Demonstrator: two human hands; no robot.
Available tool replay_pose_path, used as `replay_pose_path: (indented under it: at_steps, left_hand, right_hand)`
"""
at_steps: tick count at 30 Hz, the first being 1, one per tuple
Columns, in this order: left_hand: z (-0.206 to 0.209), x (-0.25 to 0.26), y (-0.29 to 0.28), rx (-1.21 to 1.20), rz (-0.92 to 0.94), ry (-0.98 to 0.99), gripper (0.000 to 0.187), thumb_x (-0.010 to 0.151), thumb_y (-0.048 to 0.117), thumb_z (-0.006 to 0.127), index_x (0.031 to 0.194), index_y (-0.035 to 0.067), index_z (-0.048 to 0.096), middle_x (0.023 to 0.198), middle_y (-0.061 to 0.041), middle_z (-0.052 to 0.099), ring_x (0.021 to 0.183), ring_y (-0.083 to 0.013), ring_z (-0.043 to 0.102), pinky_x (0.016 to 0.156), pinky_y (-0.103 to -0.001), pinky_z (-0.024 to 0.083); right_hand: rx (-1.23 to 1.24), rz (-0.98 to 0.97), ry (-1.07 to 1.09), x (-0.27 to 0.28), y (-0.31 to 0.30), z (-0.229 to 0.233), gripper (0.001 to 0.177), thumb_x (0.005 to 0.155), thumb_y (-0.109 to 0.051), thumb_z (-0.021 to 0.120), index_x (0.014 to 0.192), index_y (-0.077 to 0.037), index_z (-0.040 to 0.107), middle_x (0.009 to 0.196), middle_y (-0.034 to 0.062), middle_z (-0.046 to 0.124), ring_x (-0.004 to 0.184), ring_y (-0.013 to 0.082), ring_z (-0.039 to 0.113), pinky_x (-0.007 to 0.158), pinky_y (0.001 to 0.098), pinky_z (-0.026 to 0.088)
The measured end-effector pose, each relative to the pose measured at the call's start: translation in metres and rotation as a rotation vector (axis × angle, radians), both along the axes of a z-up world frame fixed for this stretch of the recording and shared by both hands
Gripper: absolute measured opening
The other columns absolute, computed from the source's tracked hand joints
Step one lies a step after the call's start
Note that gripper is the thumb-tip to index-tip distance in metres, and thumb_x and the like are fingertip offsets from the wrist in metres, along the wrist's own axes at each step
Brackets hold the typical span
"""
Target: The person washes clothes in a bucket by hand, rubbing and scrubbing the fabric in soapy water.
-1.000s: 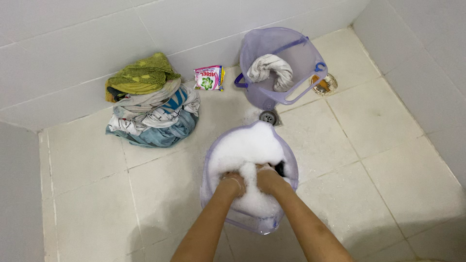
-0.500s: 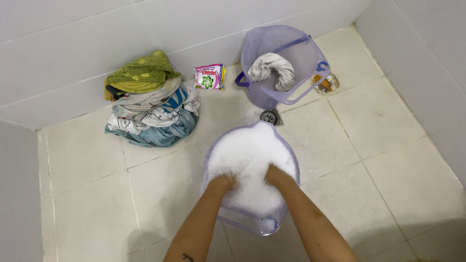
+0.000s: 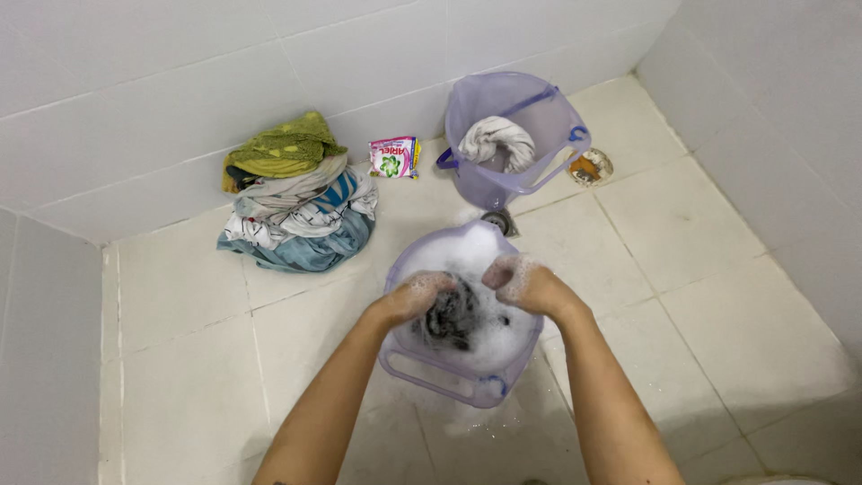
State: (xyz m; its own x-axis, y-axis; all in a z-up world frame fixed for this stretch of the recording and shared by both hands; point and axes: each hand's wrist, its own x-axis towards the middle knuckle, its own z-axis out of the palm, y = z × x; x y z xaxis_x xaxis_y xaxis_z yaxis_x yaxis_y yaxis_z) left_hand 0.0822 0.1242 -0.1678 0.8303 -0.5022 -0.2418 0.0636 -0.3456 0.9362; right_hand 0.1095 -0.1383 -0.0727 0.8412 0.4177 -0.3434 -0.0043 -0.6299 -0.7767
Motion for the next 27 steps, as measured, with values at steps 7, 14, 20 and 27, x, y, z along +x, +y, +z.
replay_pose_path:
  at_steps: [7, 14, 20, 27]
  left_hand:
    - [0.069, -0.011, -0.052, -0.595, 0.451, 0.269, 0.036, 0.100, 0.024, 0.057, 0.118, -0.004, 0.070, 0.118, -0.008, 0.072, 0.109, -0.0171, 0.063, 0.102, -0.032, 0.048]
    - [0.193, -0.028, -0.053, -1.160, 0.424, 0.462, 0.035, 0.099, 0.027, 0.058, 0.115, -0.003, 0.068, 0.106, -0.014, 0.074, 0.091, -0.0240, 0.072, 0.088, -0.040, 0.058]
    - [0.276, -0.035, -0.041, -1.274, 0.379, 0.351, 0.040, 0.100, 0.028, 0.055, 0.115, -0.007, 0.068, 0.099, -0.018, 0.074, 0.084, -0.0287, 0.073, 0.079, -0.042, 0.060]
    - [0.293, -0.026, -0.023, -1.448, 0.430, 0.348, 0.040, 0.100, 0.024, 0.053, 0.119, -0.008, 0.065, 0.105, -0.020, 0.074, 0.090, -0.0306, 0.073, 0.085, -0.041, 0.059]
  right_hand:
    - [-0.104, -0.041, 0.001, -0.045, -0.004, -0.002, 0.039, 0.061, -0.005, 0.081, 0.100, -0.008, 0.078, 0.094, 0.0049, 0.080, 0.088, 0.0183, 0.075, 0.083, 0.0312, 0.059]
    - [0.288, -0.197, -0.347, -0.061, 0.022, -0.033, 0.064, 0.066, -0.007, 0.088, 0.126, -0.012, 0.066, 0.125, 0.0089, 0.067, 0.108, 0.0238, 0.067, 0.084, 0.0336, 0.057]
    - [0.247, -0.226, -0.462, -0.070, 0.046, -0.021, 0.052, 0.073, -0.006, 0.083, 0.123, -0.012, 0.069, 0.118, 0.0085, 0.067, 0.107, 0.0232, 0.065, 0.080, 0.0354, 0.057]
    - [0.657, -0.288, 0.185, -0.073, 0.064, -0.043, 0.015, 0.087, 0.003, 0.064, 0.101, 0.002, 0.066, 0.082, 0.0081, 0.069, 0.070, 0.0165, 0.068, 0.062, 0.0308, 0.057]
